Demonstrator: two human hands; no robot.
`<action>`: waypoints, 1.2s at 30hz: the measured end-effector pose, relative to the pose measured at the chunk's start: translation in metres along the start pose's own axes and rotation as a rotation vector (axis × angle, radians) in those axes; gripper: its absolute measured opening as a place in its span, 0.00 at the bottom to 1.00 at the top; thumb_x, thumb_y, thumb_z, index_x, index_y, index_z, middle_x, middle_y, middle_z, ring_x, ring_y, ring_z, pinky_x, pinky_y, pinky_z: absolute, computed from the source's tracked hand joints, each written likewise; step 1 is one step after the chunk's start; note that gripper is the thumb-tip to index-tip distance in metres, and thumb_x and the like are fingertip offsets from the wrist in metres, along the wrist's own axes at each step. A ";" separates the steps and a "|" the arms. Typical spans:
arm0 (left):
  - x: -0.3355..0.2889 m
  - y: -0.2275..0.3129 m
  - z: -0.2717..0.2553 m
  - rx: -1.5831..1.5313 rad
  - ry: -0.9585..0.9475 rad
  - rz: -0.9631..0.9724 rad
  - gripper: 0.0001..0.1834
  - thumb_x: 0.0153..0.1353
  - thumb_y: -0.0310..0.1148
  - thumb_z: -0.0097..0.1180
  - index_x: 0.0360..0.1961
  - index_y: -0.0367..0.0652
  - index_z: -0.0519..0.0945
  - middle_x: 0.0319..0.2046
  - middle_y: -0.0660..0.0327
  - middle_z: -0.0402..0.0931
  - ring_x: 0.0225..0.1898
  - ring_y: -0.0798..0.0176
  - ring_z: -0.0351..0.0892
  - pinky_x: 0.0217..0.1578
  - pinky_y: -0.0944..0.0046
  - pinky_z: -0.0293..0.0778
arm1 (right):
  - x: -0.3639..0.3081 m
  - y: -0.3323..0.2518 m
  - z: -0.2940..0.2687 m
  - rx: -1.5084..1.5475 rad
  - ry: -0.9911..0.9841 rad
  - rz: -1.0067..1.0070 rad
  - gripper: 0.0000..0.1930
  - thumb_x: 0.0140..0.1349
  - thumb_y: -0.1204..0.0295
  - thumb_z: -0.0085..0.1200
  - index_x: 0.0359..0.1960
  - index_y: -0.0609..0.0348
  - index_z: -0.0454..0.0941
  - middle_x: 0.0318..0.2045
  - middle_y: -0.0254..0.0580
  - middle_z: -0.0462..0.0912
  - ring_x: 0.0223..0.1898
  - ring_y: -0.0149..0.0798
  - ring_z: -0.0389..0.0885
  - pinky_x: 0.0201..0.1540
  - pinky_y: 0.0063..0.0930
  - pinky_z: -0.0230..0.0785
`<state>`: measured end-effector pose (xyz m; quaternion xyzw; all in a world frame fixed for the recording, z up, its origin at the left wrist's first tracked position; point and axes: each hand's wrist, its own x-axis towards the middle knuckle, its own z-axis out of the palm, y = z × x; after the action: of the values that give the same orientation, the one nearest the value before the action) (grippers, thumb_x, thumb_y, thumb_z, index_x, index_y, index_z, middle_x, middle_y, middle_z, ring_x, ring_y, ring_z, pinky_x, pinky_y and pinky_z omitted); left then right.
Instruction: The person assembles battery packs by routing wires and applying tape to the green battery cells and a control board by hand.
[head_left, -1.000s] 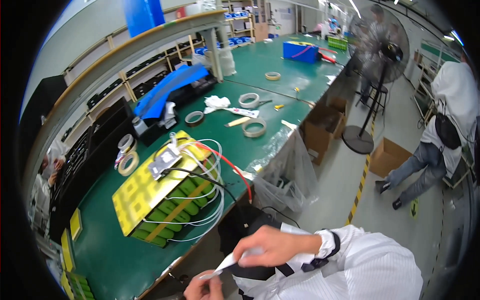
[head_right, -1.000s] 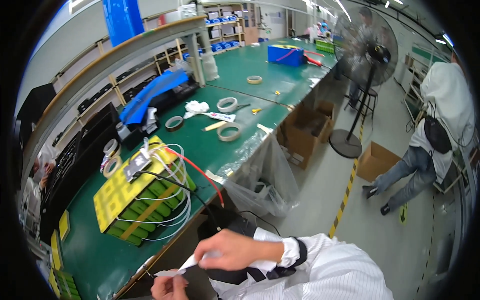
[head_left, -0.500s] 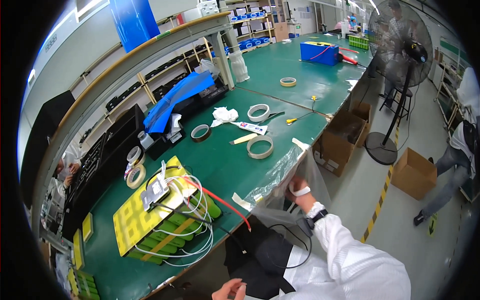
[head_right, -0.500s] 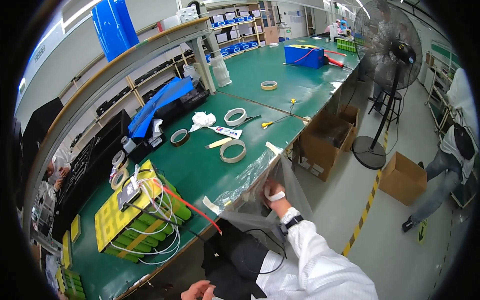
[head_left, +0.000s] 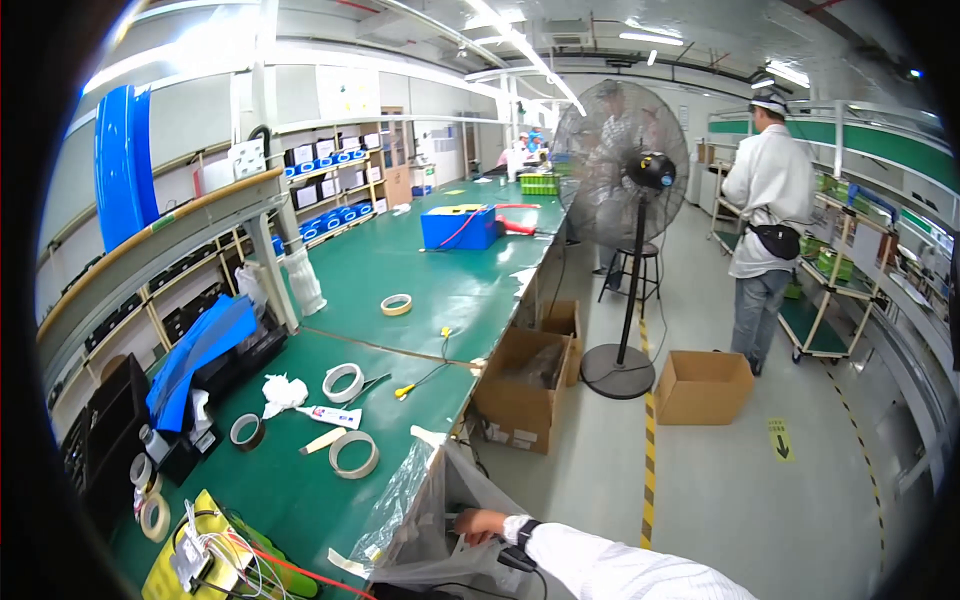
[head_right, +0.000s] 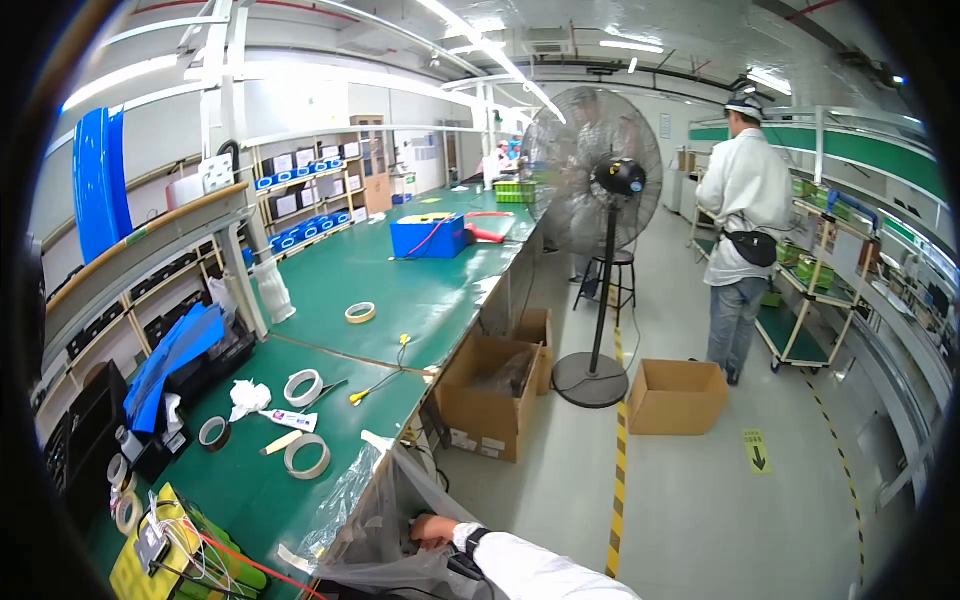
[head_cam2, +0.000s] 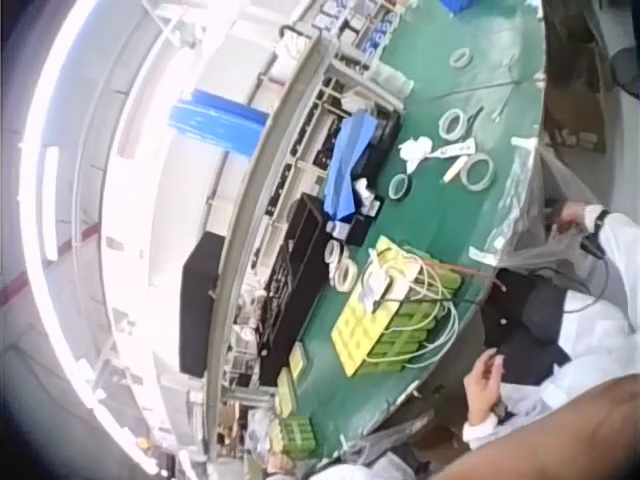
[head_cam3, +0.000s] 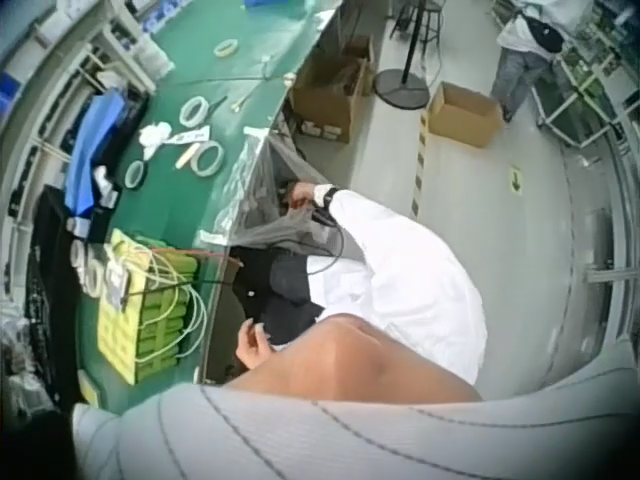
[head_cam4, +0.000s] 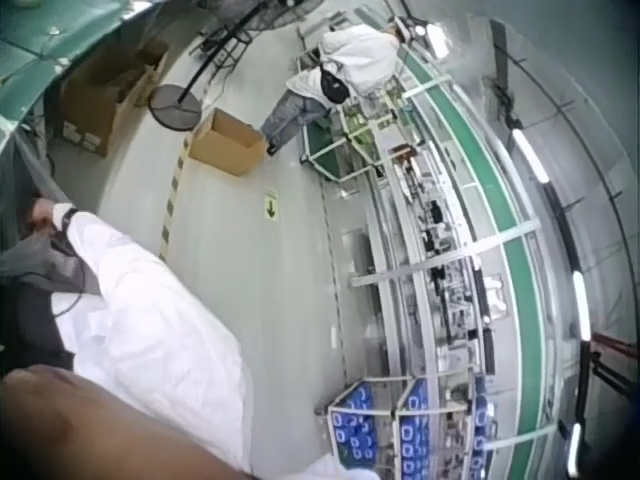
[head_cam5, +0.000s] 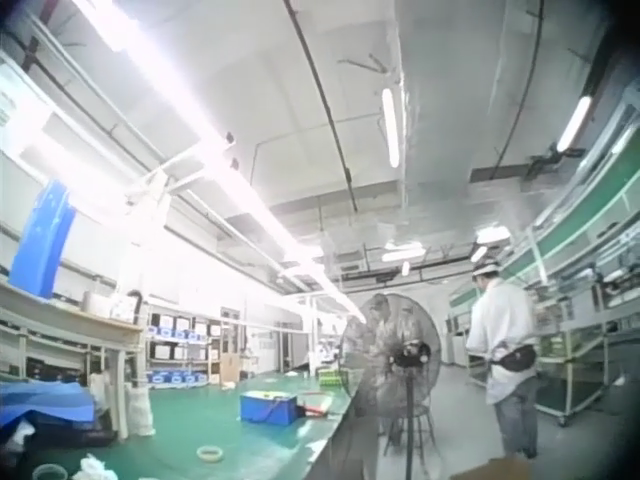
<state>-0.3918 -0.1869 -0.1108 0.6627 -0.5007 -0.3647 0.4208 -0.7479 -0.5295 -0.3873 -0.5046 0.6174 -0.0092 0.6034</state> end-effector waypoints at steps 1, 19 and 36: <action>-0.016 -0.008 -0.013 -0.032 0.079 -0.086 0.13 0.66 0.29 0.62 0.50 0.35 0.81 0.28 0.63 0.81 0.27 0.73 0.75 0.28 0.69 0.72 | -0.062 -0.092 0.019 0.227 -0.041 -0.210 0.13 0.62 0.66 0.55 0.45 0.55 0.83 0.32 0.38 0.86 0.34 0.36 0.87 0.32 0.32 0.79; -0.061 0.002 -0.125 0.033 0.752 0.278 0.10 0.59 0.21 0.63 0.42 0.33 0.83 0.27 0.59 0.83 0.28 0.70 0.82 0.30 0.71 0.77 | -0.396 -0.264 0.155 -0.387 0.023 -1.403 0.07 0.53 0.83 0.63 0.34 0.64 0.82 0.31 0.42 0.84 0.28 0.36 0.81 0.33 0.23 0.74; 0.012 0.048 -0.197 0.293 0.842 0.668 0.12 0.57 0.19 0.63 0.43 0.40 0.85 0.24 0.60 0.79 0.22 0.67 0.75 0.23 0.69 0.71 | -0.373 -0.327 0.238 -0.559 0.585 -1.813 0.15 0.59 0.81 0.58 0.49 0.67 0.78 0.31 0.41 0.83 0.29 0.41 0.79 0.34 0.34 0.68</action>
<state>-0.2280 -0.1674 0.0072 0.6081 -0.5177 0.1579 0.5808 -0.4565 -0.3110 0.0251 -0.8879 0.1025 -0.4455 0.0515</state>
